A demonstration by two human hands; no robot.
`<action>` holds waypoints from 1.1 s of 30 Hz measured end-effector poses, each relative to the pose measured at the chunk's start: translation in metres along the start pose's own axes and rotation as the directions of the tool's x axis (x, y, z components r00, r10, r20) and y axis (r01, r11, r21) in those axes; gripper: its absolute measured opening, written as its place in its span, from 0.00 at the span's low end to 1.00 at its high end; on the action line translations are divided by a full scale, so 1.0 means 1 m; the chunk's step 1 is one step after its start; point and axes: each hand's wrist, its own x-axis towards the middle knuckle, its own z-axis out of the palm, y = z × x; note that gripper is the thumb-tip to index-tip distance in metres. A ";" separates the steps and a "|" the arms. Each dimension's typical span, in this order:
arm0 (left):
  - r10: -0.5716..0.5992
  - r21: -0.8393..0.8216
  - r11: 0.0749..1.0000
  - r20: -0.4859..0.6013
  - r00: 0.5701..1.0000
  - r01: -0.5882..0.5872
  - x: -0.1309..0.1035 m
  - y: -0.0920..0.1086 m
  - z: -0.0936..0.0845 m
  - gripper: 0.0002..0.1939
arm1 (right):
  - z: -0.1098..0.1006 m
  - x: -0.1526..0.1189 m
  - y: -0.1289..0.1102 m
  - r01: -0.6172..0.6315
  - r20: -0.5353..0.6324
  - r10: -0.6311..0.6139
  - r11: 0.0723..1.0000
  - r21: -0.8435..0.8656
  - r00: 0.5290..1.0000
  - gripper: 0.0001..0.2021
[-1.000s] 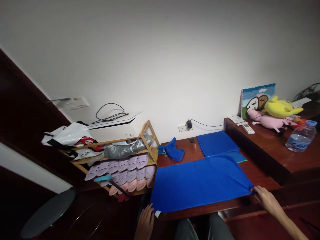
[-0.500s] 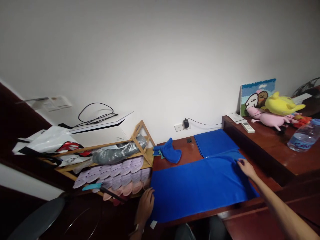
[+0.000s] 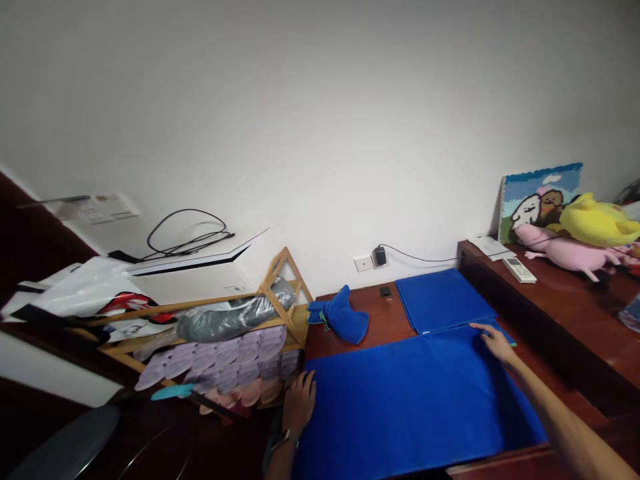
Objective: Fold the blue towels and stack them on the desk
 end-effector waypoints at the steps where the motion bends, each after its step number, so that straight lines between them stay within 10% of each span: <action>1: 0.010 0.013 1.000 -0.009 1.000 -0.010 0.005 0.001 0.001 0.25 | 0.000 0.000 0.004 -0.003 0.007 0.003 1.000 -0.003 1.000 0.23; 14: -0.042 -0.092 0.995 0.003 0.999 0.042 0.022 0.011 0.033 0.28 | 0.033 -0.023 0.006 -0.139 -0.068 0.124 0.939 -0.314 0.990 0.32; 19: -0.059 -0.108 0.992 0.011 0.998 0.060 0.018 0.015 0.037 0.29 | 0.079 -0.062 -0.084 0.097 -0.020 -0.117 0.901 -0.424 0.993 0.35; 22: -0.067 -0.120 0.990 0.022 0.998 0.069 0.019 0.014 0.038 0.30 | 0.142 -0.106 -0.170 0.458 0.260 -0.400 0.861 -0.222 0.879 0.33; 26: -0.034 -0.121 0.992 0.040 0.999 0.039 0.019 0.011 0.037 0.31 | 0.220 -0.156 -0.254 0.575 0.433 -0.495 0.815 -0.070 0.753 0.32; 29: -0.021 -0.101 0.995 0.042 0.999 0.025 0.018 0.007 0.036 0.32 | 0.239 -0.164 -0.270 0.564 0.449 -0.479 0.823 -0.069 0.754 0.31; 33: -0.029 -0.097 0.995 0.005 1.000 0.029 0.016 0.005 0.037 0.32 | 0.213 -0.139 -0.230 0.512 0.432 -0.417 0.850 -0.127 0.800 0.30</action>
